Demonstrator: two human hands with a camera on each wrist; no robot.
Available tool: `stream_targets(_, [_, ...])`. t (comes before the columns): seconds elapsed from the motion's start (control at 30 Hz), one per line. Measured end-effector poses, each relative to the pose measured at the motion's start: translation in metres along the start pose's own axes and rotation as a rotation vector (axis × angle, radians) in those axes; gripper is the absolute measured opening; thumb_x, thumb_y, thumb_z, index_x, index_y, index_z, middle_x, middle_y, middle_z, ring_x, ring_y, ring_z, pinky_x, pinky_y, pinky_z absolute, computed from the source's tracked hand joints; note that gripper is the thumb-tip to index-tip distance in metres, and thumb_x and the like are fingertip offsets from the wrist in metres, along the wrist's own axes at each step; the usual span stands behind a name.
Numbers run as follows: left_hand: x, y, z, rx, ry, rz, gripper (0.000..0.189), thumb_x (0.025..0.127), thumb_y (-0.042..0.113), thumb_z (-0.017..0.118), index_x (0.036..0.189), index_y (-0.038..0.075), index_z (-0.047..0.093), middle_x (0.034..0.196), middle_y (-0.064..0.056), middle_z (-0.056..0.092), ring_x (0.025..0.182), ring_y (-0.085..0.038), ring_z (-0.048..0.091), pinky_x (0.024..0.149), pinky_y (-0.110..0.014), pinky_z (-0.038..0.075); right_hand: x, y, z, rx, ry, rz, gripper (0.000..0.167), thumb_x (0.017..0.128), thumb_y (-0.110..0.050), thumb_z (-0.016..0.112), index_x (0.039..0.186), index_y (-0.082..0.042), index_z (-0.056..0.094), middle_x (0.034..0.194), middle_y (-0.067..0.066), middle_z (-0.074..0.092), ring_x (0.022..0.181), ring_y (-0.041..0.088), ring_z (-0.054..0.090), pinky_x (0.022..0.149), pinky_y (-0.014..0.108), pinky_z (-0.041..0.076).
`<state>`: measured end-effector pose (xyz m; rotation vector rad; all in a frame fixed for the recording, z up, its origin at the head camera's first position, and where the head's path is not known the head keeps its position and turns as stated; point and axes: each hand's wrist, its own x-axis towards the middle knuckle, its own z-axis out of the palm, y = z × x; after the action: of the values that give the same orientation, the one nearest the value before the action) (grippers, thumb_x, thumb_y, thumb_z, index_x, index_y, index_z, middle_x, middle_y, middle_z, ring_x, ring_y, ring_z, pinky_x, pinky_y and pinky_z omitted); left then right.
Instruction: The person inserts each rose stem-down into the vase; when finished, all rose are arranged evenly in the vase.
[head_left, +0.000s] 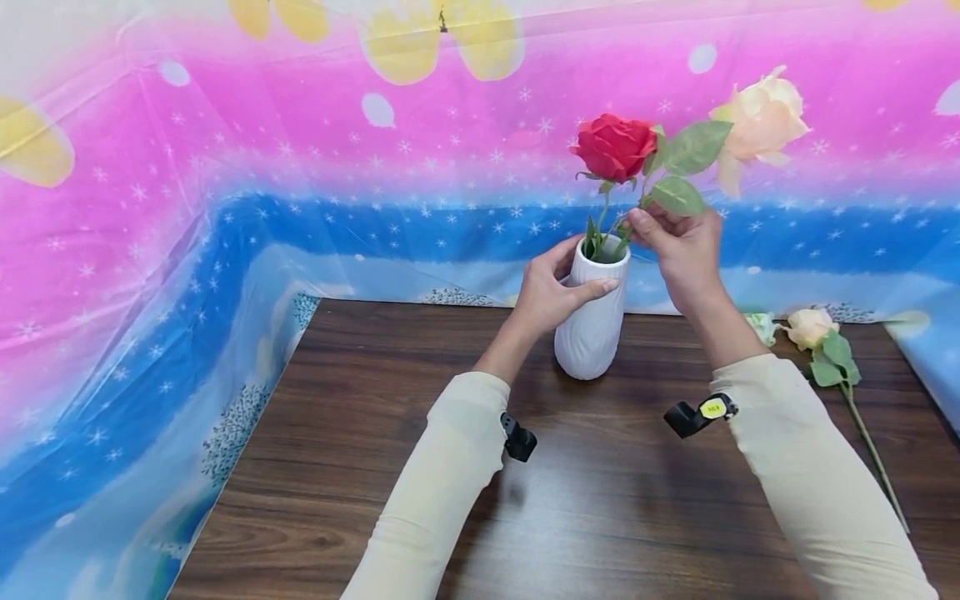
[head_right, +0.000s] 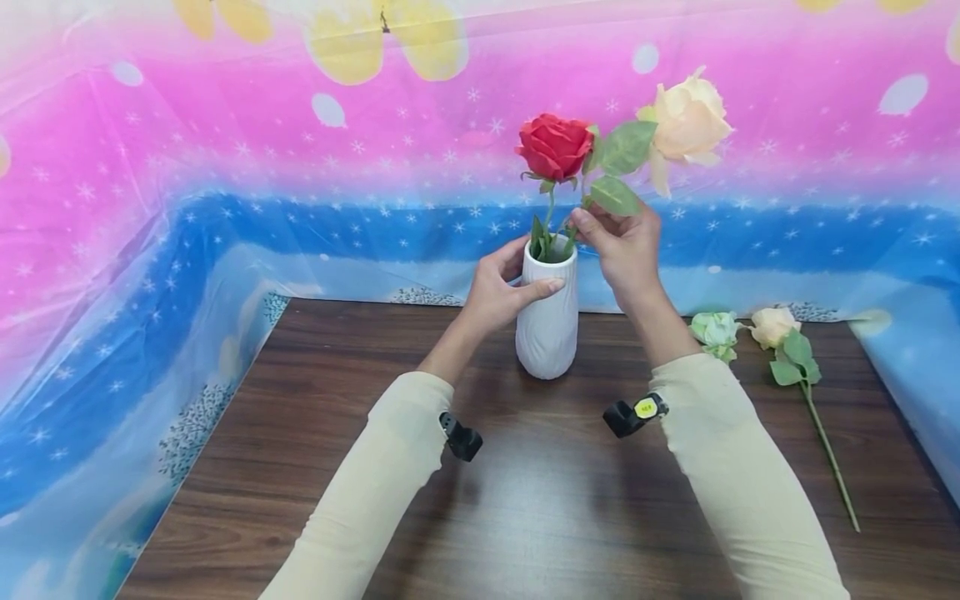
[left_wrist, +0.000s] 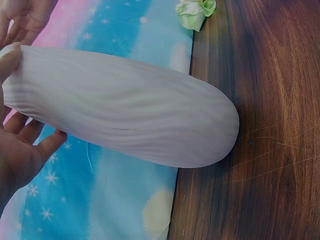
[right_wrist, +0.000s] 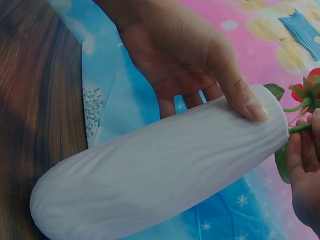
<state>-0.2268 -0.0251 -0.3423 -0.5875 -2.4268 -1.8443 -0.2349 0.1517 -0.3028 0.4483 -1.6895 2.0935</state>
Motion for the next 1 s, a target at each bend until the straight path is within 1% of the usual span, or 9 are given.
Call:
stream_targets(0.13, [0.000, 0.000, 0.000, -0.006, -0.003, 0.003, 0.075, 0.087, 0.026, 0.082, 0.152, 0.013, 0.048, 0.143, -0.009, 0.063, 0.129, -0.024, 0.064, 0.106, -0.036, 0.055, 0.000, -0.001, 0.001, -0.011, -0.010, 0.006, 0.031, 0.091, 0.010, 0.066, 0.093, -0.020, 0.074, 0.079, -0.008, 0.076, 0.075, 0.004, 0.074, 0.073, 0.019, 0.062])
stream_targets(0.27, [0.001, 0.000, 0.000, -0.002, -0.002, 0.004, 0.074, 0.087, 0.026, 0.082, 0.152, 0.014, 0.048, 0.142, -0.009, 0.063, 0.129, -0.024, 0.064, 0.106, -0.036, 0.055, 0.002, -0.002, 0.001, -0.019, -0.037, 0.019, 0.030, 0.092, 0.009, 0.066, 0.093, -0.020, 0.074, 0.080, -0.008, 0.077, 0.077, 0.004, 0.074, 0.073, 0.019, 0.061])
stream_targets(0.4, [0.001, -0.001, -0.001, -0.001, 0.002, 0.002, 0.074, 0.087, 0.027, 0.082, 0.151, 0.014, 0.049, 0.143, -0.009, 0.063, 0.129, -0.024, 0.064, 0.106, -0.036, 0.055, 0.003, -0.002, 0.003, -0.072, -0.062, 0.006, 0.030, 0.091, 0.007, 0.068, 0.097, -0.022, 0.074, 0.081, -0.010, 0.077, 0.077, 0.003, 0.074, 0.074, 0.018, 0.061])
stream_targets(0.57, [0.001, -0.001, 0.000, 0.002, 0.000, 0.006, 0.074, 0.087, 0.027, 0.082, 0.151, 0.014, 0.049, 0.142, -0.009, 0.063, 0.129, -0.024, 0.064, 0.106, -0.036, 0.055, 0.001, 0.000, 0.002, -0.125, -0.073, 0.002, 0.022, 0.089, -0.005, 0.076, 0.100, -0.023, 0.074, 0.082, -0.010, 0.076, 0.077, 0.002, 0.073, 0.074, 0.018, 0.061])
stream_targets(0.6, [0.001, -0.002, 0.000, 0.003, -0.001, 0.005, 0.074, 0.087, 0.027, 0.082, 0.152, 0.014, 0.048, 0.142, -0.009, 0.063, 0.129, -0.024, 0.064, 0.106, -0.037, 0.055, 0.001, 0.000, 0.002, -0.131, -0.073, 0.008, 0.022, 0.089, -0.006, 0.077, 0.101, -0.024, 0.074, 0.082, -0.010, 0.076, 0.077, 0.001, 0.073, 0.075, 0.017, 0.061])
stream_targets(0.73, [0.001, -0.002, 0.000, -0.003, -0.004, 0.002, 0.074, 0.087, 0.027, 0.082, 0.152, 0.015, 0.048, 0.143, -0.009, 0.063, 0.130, -0.024, 0.064, 0.107, -0.038, 0.054, -0.001, -0.003, 0.000, -0.094, -0.068, 0.064, 0.024, 0.090, -0.002, 0.074, 0.104, -0.021, 0.071, 0.085, -0.009, 0.075, 0.080, 0.003, 0.072, 0.075, 0.017, 0.060])
stream_targets(0.8, [0.001, -0.003, 0.000, -0.006, -0.005, -0.001, 0.074, 0.087, 0.027, 0.082, 0.152, 0.015, 0.048, 0.143, -0.009, 0.062, 0.131, -0.024, 0.063, 0.108, -0.038, 0.054, -0.002, -0.005, 0.000, -0.054, -0.051, 0.106, 0.028, 0.091, 0.003, 0.070, 0.108, -0.019, 0.068, 0.089, -0.008, 0.074, 0.082, 0.004, 0.072, 0.075, 0.017, 0.060])
stream_targets(0.9, [0.002, -0.003, 0.001, -0.008, -0.003, 0.004, 0.074, 0.087, 0.026, 0.082, 0.152, 0.015, 0.048, 0.143, -0.009, 0.063, 0.130, -0.024, 0.064, 0.107, -0.037, 0.054, -0.004, -0.009, -0.002, 0.007, 0.000, 0.178, 0.031, 0.091, 0.000, 0.071, 0.115, -0.018, 0.065, 0.094, -0.006, 0.071, 0.085, 0.005, 0.070, 0.074, 0.018, 0.061])
stream_targets(1.0, [0.002, -0.003, 0.001, -0.012, -0.001, 0.008, 0.073, 0.087, 0.025, 0.082, 0.151, 0.014, 0.049, 0.142, -0.010, 0.063, 0.129, -0.024, 0.064, 0.106, -0.035, 0.055, -0.005, -0.011, -0.003, 0.057, 0.041, 0.212, 0.035, 0.090, -0.001, 0.072, 0.119, -0.018, 0.064, 0.100, -0.005, 0.071, 0.089, 0.005, 0.071, 0.077, 0.018, 0.061])
